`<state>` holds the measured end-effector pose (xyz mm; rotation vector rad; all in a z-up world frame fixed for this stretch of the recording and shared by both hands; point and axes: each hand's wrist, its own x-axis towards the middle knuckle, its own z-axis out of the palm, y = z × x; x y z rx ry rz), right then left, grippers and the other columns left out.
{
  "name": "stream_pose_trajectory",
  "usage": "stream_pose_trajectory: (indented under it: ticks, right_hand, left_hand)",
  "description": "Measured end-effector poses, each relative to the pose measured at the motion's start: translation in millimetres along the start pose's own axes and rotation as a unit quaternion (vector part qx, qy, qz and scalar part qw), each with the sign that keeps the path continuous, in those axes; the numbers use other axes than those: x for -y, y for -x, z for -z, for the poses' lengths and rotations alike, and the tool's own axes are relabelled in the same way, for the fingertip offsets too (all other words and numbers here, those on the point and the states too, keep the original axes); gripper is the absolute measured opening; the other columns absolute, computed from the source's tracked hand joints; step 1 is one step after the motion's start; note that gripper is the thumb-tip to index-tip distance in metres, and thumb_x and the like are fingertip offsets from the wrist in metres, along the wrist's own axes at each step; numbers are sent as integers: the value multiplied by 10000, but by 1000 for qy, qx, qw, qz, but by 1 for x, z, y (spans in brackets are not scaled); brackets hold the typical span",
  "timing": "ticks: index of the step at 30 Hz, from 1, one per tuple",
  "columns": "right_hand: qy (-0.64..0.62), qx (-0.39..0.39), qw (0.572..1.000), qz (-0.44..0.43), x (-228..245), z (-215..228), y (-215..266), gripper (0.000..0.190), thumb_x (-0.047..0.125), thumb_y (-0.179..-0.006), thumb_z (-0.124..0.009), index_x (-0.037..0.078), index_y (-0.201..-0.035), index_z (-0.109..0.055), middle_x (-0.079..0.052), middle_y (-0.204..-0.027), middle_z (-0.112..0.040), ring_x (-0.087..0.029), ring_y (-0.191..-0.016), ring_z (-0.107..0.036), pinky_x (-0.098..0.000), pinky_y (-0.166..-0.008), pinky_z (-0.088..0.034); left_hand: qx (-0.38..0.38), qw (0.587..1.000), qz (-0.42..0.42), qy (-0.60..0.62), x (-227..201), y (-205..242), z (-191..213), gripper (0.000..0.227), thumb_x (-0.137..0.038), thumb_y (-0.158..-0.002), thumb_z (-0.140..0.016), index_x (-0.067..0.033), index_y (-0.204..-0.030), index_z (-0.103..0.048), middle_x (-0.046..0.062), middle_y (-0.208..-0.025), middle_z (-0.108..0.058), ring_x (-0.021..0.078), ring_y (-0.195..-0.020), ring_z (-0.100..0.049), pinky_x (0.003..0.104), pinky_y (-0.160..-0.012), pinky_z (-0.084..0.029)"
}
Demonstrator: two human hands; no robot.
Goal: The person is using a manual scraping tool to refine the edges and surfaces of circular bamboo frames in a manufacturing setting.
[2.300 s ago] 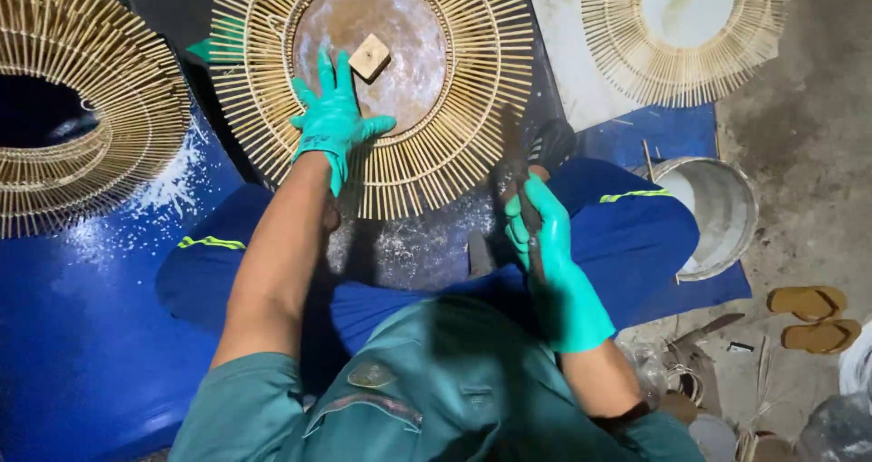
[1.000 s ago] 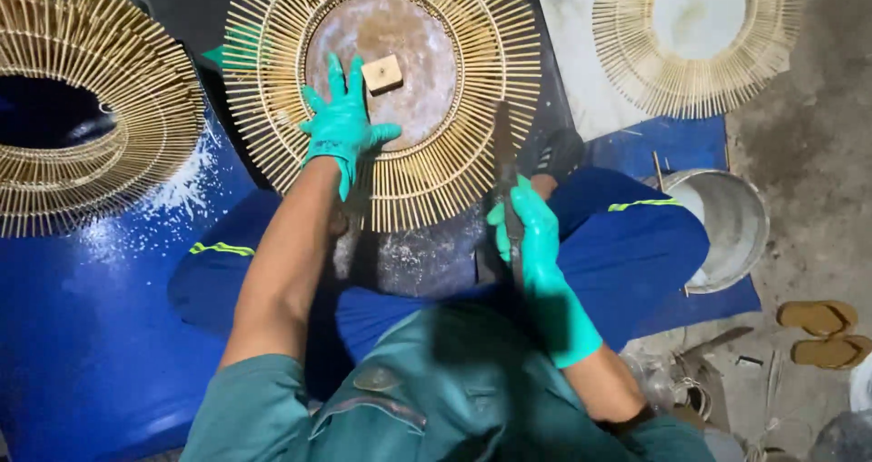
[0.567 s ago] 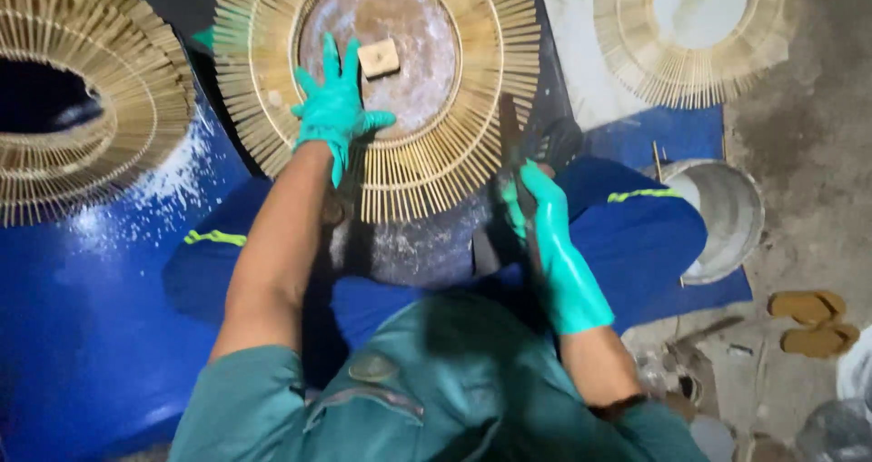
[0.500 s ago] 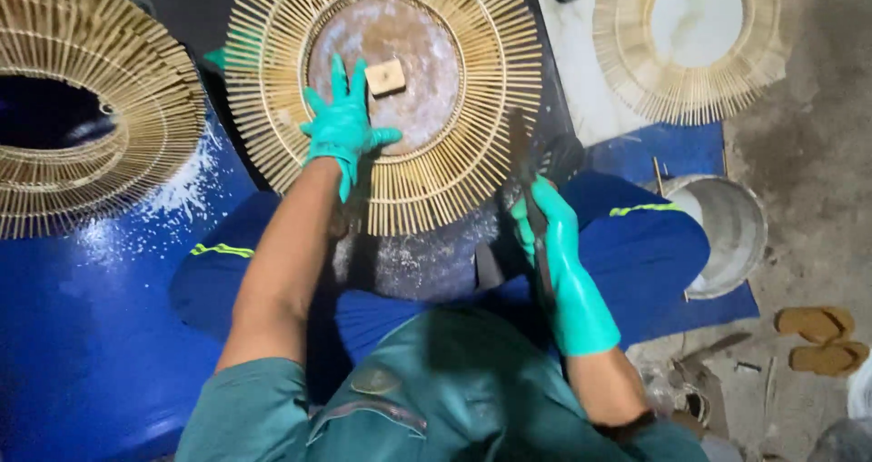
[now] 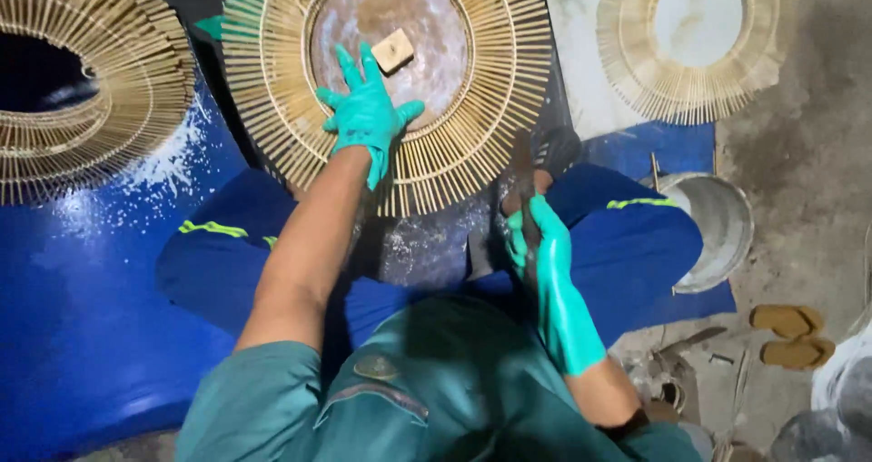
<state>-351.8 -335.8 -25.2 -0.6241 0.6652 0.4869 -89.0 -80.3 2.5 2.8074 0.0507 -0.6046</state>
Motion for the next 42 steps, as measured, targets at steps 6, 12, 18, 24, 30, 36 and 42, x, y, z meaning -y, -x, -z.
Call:
stream_pose_trajectory:
  ticks: [6, 12, 18, 24, 30, 36, 42]
  right_hand:
    - [88, -110, 986, 93, 0, -7, -3, 525, 511, -1063, -466, 66, -830, -617, -82, -479, -482, -233, -328, -414, -363, -295, -333]
    - [0, 248, 969, 17, 7, 30, -43, 661, 611, -1080, -440, 73, -746, -632, -128, -566, -594, -320, -413, -542, -462, -383, -446]
    - [43, -118, 992, -33, 30, -37, -13, 513, 632, -927, -426, 172, -797, -612, -52, -494, -487, -240, -377, -433, -400, -315, -324]
    - [115, -195, 971, 76, 17, -68, 11, 483, 539, -1007, -523, 93, -842, -606, -42, -538, -474, -190, -424, -409, -349, -378, -299]
    - [145, -124, 972, 139, 1, -79, 10, 508, 536, -974, -533, 56, -841, -635, -70, -546, -534, -217, -433, -455, -365, -417, -365]
    - [69, -206, 975, 55, 6, -56, 8, 518, 559, -1011, -540, 65, -881, -625, -56, -564, -498, -197, -441, -437, -352, -391, -307]
    - [201, -177, 920, 285, 40, -97, 39, 356, 335, -997, -602, 46, -1205, -614, -88, -713, -680, -147, -417, -531, -289, -336, -386]
  left_hand:
    - [70, 997, 31, 13, -2, 0, 27, 1393, -693, -665, -868, -292, -1643, 40, 69, -1711, 166, 651, -1481, 21, 882, -959, -300]
    - [20, 998, -50, -36, 24, -23, 22, 1408, -704, -657, -871, -284, -1659, 25, 70, -1720, 108, 669, -1468, -3, 892, -975, -272]
    - [32, 994, -99, -26, 51, -38, 16, 1343, -576, -630, -885, -414, -1683, -65, 38, -1761, 59, 591, -1553, -31, 879, -1033, -262]
    - [48, 998, -31, 10, 21, -2, 33, 1324, -567, -658, -925, -378, -1660, -81, 46, -1740, 89, 637, -1493, 4, 869, -1021, -267]
    - [42, 997, -57, 1, 30, -9, 31, 1315, -549, -657, -936, -389, -1667, -109, 19, -1745, 114, 613, -1513, 22, 886, -1030, -227]
    - [59, 997, -52, -13, 29, -10, 34, 1311, -583, -663, -914, -388, -1664, -91, 27, -1740, 104, 634, -1503, 12, 881, -1016, -255]
    - [71, 994, -74, -33, 40, -27, 38, 1307, -586, -658, -916, -409, -1658, -94, 31, -1745, 82, 634, -1499, 14, 883, -1018, -235]
